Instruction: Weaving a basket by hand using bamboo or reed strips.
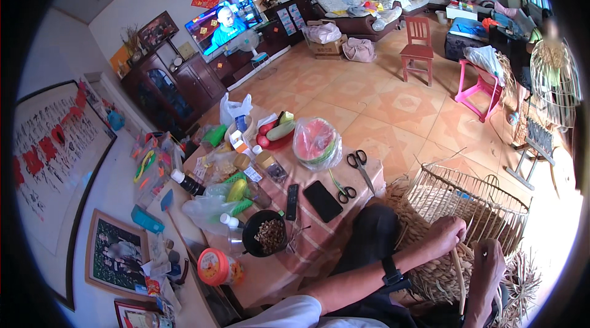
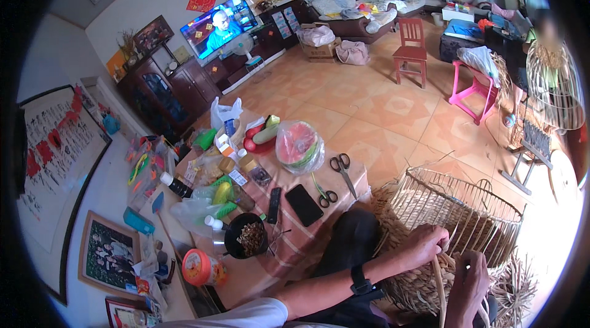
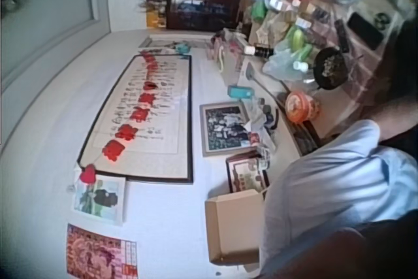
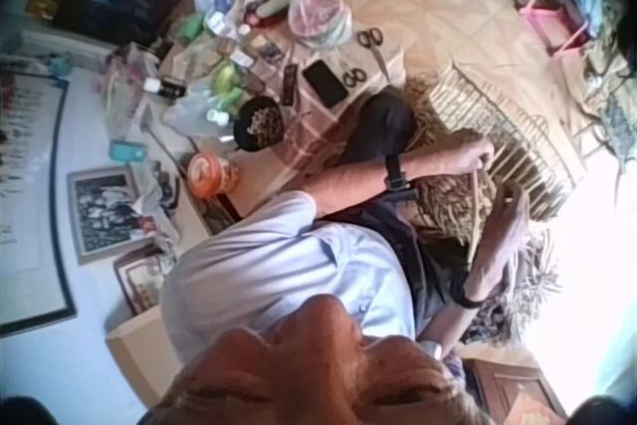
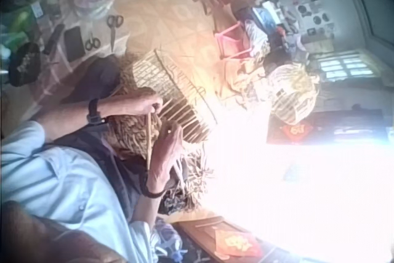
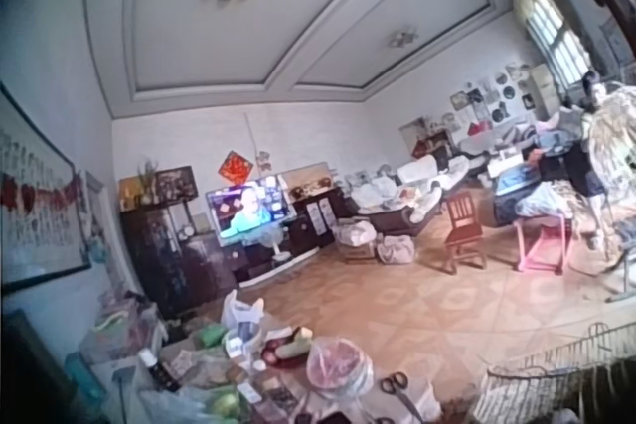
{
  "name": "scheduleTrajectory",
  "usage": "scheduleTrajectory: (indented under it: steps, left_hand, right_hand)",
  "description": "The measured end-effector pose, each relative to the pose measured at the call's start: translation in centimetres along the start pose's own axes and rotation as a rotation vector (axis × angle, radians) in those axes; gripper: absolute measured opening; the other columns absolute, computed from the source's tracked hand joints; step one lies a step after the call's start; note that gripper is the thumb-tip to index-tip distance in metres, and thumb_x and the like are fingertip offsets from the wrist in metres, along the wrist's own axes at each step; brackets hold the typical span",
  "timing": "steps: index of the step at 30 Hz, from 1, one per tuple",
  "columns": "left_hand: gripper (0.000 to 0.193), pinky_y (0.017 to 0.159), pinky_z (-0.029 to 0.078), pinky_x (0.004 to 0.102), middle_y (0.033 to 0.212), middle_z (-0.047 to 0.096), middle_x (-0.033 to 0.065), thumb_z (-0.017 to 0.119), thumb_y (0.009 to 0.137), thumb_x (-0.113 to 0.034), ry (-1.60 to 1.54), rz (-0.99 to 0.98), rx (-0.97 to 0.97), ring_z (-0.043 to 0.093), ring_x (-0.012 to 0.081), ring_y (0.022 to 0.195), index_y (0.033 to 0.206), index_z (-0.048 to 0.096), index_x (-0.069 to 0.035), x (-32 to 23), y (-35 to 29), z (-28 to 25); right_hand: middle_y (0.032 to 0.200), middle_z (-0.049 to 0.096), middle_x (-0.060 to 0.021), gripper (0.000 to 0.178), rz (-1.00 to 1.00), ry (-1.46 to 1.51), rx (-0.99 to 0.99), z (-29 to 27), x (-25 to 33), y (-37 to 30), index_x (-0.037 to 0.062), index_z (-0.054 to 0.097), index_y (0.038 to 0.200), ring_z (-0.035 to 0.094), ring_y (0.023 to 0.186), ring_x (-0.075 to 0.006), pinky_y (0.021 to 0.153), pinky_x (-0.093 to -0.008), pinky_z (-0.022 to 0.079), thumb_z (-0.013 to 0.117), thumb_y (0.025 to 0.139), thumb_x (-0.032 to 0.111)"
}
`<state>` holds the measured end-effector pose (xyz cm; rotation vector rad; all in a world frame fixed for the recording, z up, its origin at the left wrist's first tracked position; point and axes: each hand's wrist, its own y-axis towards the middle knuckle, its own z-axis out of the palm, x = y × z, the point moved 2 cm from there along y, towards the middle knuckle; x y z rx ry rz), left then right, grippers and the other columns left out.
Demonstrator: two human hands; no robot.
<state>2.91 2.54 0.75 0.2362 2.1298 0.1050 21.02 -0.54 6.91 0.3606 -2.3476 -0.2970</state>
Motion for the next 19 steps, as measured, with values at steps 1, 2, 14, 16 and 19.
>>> scheduleTrajectory:
  steps: [1, 2, 14, 16, 19]
  left_hand:
    - [0.012, 0.076, 0.048, 0.0484, 0.078, 0.063, 0.0148, 0.064, 0.076, 0.004, -0.001, 0.001, -0.001, 0.063, 0.0388, 0.083, 0.082, 0.057, -0.004, 0.3, 0.0, 0.2]
    - [0.014, 0.076, 0.048, 0.0481, 0.079, 0.062, 0.0146, 0.065, 0.077, 0.003, 0.007, 0.102, -0.069, 0.062, 0.0387, 0.083, 0.085, 0.056, -0.004, 0.4, -0.1, 0.3]
    - [0.032, 0.074, 0.049, 0.0489, 0.084, 0.064, 0.0157, 0.065, 0.08, 0.003, 0.048, 0.228, -0.196, 0.064, 0.0401, 0.085, 0.108, 0.053, -0.004, 0.6, -0.4, 1.2]
    - [0.035, 0.074, 0.05, 0.0491, 0.085, 0.067, 0.017, 0.065, 0.08, 0.004, -0.025, 0.187, -0.163, 0.066, 0.0407, 0.086, 0.112, 0.053, -0.004, 0.5, -0.4, 1.0]
    - [0.05, 0.076, 0.052, 0.0487, 0.09, 0.071, 0.019, 0.066, 0.079, 0.004, 0.015, 0.107, -0.104, 0.07, 0.0395, 0.089, 0.126, 0.052, -0.007, 1.0, -0.1, 1.1]
  right_hand:
    - [0.085, 0.061, -0.0178, 0.014, -0.05, -0.033, -0.002, 0.7, -0.2, 0.4, 0.0017, 0.058, 0.096, 0.063, 0.077, -0.0373, 0.067, -0.0462, 0.047, 0.069, 0.09, 0.009]
    - [0.084, 0.06, -0.0173, 0.016, -0.058, -0.077, 0.006, 1.3, -0.3, 0.7, 0.0019, 0.055, 0.089, 0.061, 0.078, -0.039, 0.066, -0.0477, 0.046, 0.068, 0.091, 0.01]
    - [0.085, 0.058, -0.018, 0.017, -0.057, -0.194, 0.027, 4.3, 0.0, 1.4, 0.0012, 0.057, 0.086, 0.061, 0.076, -0.0416, 0.065, -0.0507, 0.045, 0.069, 0.09, 0.012]
    - [0.086, 0.059, -0.0181, 0.015, -0.045, -0.204, 0.026, 4.9, 0.1, 1.5, 0.0012, 0.058, 0.086, 0.062, 0.077, -0.0414, 0.066, -0.0506, 0.046, 0.069, 0.089, 0.012]
    - [0.087, 0.06, -0.0182, 0.013, -0.075, -0.154, -0.007, 5.5, 0.3, 1.4, 0.0023, 0.062, 0.088, 0.063, 0.079, -0.0406, 0.068, -0.0502, 0.047, 0.071, 0.087, 0.011]
